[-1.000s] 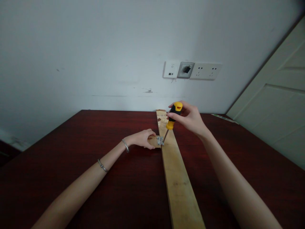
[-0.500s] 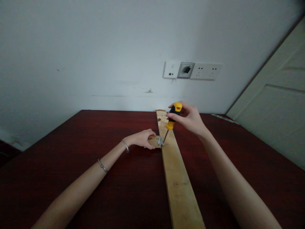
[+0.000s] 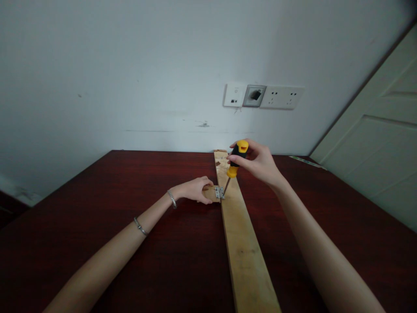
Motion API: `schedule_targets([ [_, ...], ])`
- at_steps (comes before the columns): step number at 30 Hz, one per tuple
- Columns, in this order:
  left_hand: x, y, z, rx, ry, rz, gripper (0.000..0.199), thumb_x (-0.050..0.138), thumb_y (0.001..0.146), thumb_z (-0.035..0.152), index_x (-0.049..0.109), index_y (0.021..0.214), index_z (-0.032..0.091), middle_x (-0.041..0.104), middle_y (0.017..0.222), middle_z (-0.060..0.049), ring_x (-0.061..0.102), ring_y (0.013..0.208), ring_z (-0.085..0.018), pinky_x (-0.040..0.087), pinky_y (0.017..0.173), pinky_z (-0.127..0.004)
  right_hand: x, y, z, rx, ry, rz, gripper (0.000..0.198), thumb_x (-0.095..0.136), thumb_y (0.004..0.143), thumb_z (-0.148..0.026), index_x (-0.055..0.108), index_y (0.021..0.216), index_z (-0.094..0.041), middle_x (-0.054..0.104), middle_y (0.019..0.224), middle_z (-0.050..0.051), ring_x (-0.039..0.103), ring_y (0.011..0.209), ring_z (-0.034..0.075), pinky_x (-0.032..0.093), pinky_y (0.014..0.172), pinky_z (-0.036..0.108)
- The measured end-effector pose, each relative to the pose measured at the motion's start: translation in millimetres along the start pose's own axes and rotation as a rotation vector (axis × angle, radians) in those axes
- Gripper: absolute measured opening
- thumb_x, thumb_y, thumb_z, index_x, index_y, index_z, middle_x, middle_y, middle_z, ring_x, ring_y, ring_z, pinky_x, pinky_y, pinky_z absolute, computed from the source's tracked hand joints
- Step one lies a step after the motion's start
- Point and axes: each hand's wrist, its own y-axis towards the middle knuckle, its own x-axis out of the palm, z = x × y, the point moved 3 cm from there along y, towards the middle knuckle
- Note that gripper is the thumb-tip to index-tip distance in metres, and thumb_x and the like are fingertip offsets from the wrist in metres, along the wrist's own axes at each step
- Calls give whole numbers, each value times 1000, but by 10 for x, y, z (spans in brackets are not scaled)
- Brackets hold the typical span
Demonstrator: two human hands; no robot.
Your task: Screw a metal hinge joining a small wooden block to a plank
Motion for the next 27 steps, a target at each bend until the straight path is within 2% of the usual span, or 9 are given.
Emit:
schedule_targets([
  [13,6,-4,0,-26,7,3,58,74,63,42,57,113,17,56,103,-6,55,92,-22,44,81,-32,65,-13,8,-18,-107,14,31,74,71,-45,60,82,-20,63,78,2,58,72,16,48,64,31],
  [18,8,-1,-5,-35,10,-2,57,73,63,41,58,113,18,56,103,-6,55,93,-22,44,81,-31,67,-21,0,-33,-185,69,32,73,72,-45,53,78,-21,61,75,0,56,67,14,45,61,29],
  [24,10,6,-14,-24,3,-3,58,74,63,41,58,113,17,56,104,-7,55,94,-23,45,83,-33,115,-33,36,-1,-124,85,35,72,72,-44,47,84,-22,63,79,0,61,70,16,48,64,31],
  [27,3,-1,0,-34,1,2,57,74,63,40,58,113,17,56,104,-6,55,93,-22,45,83,-33,190,-46,53,-1,-72,166,38,73,72,-43,42,83,-23,63,77,-1,62,70,16,50,67,32],
])
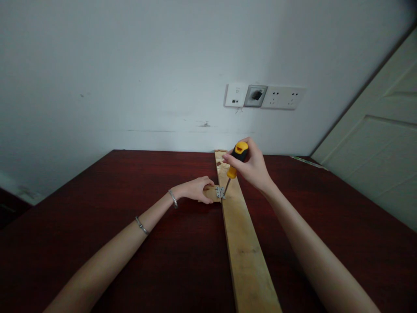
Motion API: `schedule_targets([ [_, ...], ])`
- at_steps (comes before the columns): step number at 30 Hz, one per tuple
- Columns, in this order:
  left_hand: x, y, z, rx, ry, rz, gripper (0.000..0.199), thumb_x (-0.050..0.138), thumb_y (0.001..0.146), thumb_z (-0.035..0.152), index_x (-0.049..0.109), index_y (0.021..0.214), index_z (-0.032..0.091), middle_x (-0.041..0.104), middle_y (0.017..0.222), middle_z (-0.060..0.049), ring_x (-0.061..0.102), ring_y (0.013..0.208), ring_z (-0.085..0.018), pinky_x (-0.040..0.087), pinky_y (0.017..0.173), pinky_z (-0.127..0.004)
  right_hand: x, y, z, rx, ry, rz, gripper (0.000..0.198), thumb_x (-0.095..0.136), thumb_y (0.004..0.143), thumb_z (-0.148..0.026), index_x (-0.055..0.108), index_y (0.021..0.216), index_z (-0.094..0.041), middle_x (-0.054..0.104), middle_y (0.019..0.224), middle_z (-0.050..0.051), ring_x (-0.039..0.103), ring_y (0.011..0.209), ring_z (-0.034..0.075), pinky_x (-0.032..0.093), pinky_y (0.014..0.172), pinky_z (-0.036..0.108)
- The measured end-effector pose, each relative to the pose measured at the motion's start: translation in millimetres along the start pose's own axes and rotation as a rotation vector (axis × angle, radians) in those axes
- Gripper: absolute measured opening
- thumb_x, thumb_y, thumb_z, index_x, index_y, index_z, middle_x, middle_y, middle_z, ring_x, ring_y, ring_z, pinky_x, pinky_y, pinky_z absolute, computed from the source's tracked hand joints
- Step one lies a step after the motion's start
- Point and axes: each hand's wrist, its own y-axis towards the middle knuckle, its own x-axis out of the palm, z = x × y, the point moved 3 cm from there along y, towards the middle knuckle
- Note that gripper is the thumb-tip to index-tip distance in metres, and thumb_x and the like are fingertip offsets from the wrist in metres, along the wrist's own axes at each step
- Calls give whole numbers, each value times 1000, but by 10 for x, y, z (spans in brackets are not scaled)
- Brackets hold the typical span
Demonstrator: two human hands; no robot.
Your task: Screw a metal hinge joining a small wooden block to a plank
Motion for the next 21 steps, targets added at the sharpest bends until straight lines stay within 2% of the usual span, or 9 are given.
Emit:
schedule_targets([
  [2,-2,-7,7,-15,-14,0,57,74,62,39,57,113,18,56,104,-6,55,93,-22,45,82,-32,69,-24,11,27,84,48,41,73,72,-42,38,84,-24,63,77,-2,63,69,15,51,68,32],
  [4,1,-10,6,-26,-26,-3,58,74,62,39,57,113,18,56,106,-6,56,93,-22,45,82,-31,148,-46,23,73,187,44,42,71,73,-42,34,85,-25,61,77,-4,62,62,13,52,61,30],
  [8,16,4,-26,-10,-23,3,59,75,61,39,57,113,17,55,106,-7,56,92,-22,45,80,-31,230,-59,46,121,282,26,39,68,76,-44,36,90,-26,53,69,-9,53,48,7,49,52,25],
  [11,27,20,-52,17,-15,2,57,74,62,41,58,111,18,55,103,-6,56,90,-21,45,80,-31,249,-31,99,129,398,-72,28,56,84,-48,44,96,-25,51,70,-6,54,55,8,49,57,25],
  [15,24,28,-50,27,-16,3,57,74,63,42,58,111,17,56,103,-6,56,90,-21,44,80,-30,219,12,182,177,594,-178,30,48,87,-48,49,104,-23,55,81,-1,56,61,10,50,57,27],
  [18,17,23,-34,29,1,3,57,74,63,42,58,112,16,56,104,-7,55,93,-22,44,81,-32,159,25,166,185,559,-168,26,53,85,-44,52,99,-23,59,86,0,60,66,11,52,62,28],
  [21,18,15,-31,25,1,4,58,74,64,42,58,113,16,56,105,-7,54,93,-22,44,82,-32,112,23,96,164,501,-102,27,65,79,-40,47,89,-22,61,88,0,63,70,12,54,67,30],
])
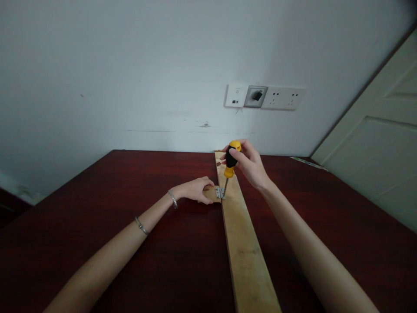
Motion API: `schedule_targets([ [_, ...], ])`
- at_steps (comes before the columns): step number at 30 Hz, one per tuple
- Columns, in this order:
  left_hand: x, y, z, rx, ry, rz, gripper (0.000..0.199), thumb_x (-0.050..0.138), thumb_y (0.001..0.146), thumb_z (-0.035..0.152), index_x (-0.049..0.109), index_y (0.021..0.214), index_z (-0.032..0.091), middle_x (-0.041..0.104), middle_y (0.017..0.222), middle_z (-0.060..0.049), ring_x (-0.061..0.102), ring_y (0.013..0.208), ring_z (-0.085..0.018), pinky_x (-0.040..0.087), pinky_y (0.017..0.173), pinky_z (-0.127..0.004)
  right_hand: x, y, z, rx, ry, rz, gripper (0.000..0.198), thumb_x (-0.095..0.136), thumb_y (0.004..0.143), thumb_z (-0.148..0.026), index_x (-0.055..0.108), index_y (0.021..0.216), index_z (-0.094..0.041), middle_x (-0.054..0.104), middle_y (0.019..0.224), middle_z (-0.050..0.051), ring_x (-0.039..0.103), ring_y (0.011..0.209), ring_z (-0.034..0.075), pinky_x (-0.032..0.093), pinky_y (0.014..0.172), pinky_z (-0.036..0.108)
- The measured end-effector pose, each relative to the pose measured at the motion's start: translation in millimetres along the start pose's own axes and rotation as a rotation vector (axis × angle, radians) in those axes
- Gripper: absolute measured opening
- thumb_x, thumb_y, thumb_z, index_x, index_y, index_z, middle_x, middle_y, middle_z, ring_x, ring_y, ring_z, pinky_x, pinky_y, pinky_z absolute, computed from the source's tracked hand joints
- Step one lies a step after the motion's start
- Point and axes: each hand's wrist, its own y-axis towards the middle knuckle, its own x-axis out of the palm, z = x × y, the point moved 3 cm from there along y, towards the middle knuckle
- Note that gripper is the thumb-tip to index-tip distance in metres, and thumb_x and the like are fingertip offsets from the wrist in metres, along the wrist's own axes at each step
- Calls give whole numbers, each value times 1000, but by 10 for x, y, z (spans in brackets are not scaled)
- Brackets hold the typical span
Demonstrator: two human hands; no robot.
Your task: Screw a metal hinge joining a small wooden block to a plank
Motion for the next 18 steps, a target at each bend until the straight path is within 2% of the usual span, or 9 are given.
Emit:
schedule_targets([
  [3,5,-4,-11,-12,-2,2,57,74,64,43,58,113,18,56,104,-6,54,92,-21,44,81,-31,25,-11,-31,-24,1,23,35,71,75,-36,41,88,-24,63,83,-3,63,65,11,53,64,29],
  [7,8,2,-24,-12,-3,-3,59,74,63,43,57,114,16,55,105,-7,54,92,-21,44,80,-31,50,-1,6,-32,-47,-3,29,65,80,-38,47,98,-24,57,72,-5,55,59,10,48,58,27],
  [12,8,13,-32,-1,-12,-14,59,73,63,43,58,113,16,55,104,-7,55,90,-21,44,79,-31,40,15,42,83,133,-134,28,55,81,-40,55,104,-23,57,82,-1,56,68,13,49,65,31],
  [16,10,11,-31,-3,-17,-13,58,73,64,43,58,113,16,55,105,-7,55,90,-21,45,79,-31,3,2,-38,32,-29,-111,22,64,78,-36,60,95,-22,58,90,1,58,82,15,49,76,31],
  [18,12,7,-30,-10,-19,-6,58,74,63,42,58,113,16,55,105,-7,55,91,-21,45,80,-31,7,-12,-84,-24,-80,-67,23,71,73,-31,55,87,-22,59,90,0,60,84,15,49,78,31],
])
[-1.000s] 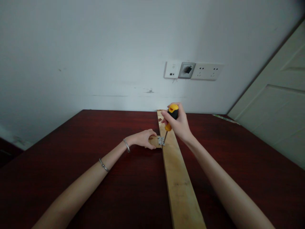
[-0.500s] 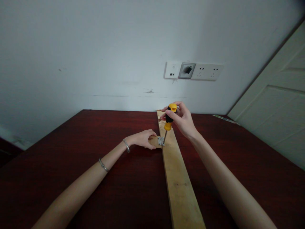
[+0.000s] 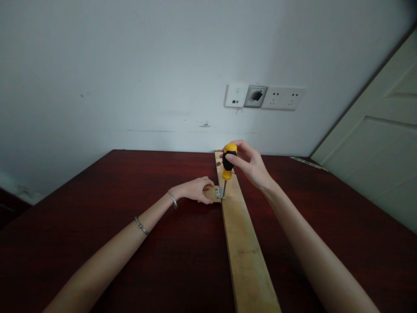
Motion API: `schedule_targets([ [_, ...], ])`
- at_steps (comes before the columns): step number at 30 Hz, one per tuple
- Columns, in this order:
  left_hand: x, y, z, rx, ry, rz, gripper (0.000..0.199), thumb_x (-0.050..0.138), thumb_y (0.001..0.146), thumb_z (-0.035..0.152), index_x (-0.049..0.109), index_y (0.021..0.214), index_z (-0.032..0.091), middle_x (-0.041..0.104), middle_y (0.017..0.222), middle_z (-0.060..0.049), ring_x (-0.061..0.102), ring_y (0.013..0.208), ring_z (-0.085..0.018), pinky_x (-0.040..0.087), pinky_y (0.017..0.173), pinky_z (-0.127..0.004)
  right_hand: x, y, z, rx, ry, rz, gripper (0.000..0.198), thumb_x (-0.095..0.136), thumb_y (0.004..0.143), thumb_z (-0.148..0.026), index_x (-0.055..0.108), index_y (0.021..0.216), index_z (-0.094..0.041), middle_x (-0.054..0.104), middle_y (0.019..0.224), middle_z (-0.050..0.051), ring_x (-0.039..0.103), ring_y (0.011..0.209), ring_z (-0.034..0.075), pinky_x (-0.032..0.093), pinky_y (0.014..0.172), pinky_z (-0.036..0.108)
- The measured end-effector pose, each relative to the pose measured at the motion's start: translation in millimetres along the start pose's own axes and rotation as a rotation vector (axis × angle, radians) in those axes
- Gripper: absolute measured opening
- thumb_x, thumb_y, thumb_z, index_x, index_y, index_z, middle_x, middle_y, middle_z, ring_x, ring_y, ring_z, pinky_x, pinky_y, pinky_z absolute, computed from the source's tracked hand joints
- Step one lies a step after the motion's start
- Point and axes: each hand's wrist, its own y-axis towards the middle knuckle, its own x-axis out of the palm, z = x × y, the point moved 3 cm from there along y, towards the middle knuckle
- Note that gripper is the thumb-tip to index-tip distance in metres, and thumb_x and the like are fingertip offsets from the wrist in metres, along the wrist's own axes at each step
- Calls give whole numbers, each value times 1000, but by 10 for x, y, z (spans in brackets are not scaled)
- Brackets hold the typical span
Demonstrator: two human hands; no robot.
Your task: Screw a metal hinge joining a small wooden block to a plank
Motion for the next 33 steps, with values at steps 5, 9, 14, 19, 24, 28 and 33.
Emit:
schedule_targets([
  [5,2,-5,1,-4,-1,6,58,74,63,41,58,112,16,55,105,-7,55,92,-22,45,81,-32,73,-25,1,-6,79,8,39,74,72,-30,40,92,-26,62,83,-2,62,69,13,50,65,30],
  [9,5,1,-11,-6,-5,7,59,74,62,42,58,113,16,56,105,-7,55,90,-21,45,79,-32,94,-29,30,-3,-10,-17,30,66,79,-34,49,103,-24,56,76,-3,56,62,11,46,60,28],
  [14,10,13,-27,10,8,7,58,74,62,43,58,112,16,56,105,-7,55,91,-21,45,79,-31,82,-10,50,98,213,-121,27,52,74,-32,53,100,-22,54,81,-1,53,67,14,46,64,31],
  [19,3,10,-11,19,11,2,56,74,63,42,58,111,17,55,103,-6,55,89,-20,45,79,-31,4,-10,-20,103,44,-155,24,53,76,-25,57,99,-22,57,95,2,57,85,17,47,79,36],
  [24,8,6,-10,-3,8,6,57,74,63,42,58,111,18,55,103,-6,55,89,-20,45,78,-31,-12,-23,-112,14,-62,-91,28,72,71,-27,50,88,-22,62,92,2,60,89,17,48,82,36],
  [28,7,0,-8,-7,1,9,57,74,62,42,58,111,18,56,105,-6,55,91,-21,45,80,-32,25,-22,-82,41,26,-89,43,77,68,-27,41,91,-25,66,88,0,64,79,15,51,73,34],
  [33,-5,-8,14,-13,-6,-1,55,74,63,40,58,111,20,56,105,-6,55,91,-20,45,79,-32,34,-17,-119,-9,-74,-81,31,73,73,-26,49,91,-22,63,83,0,60,76,13,50,72,31],
])
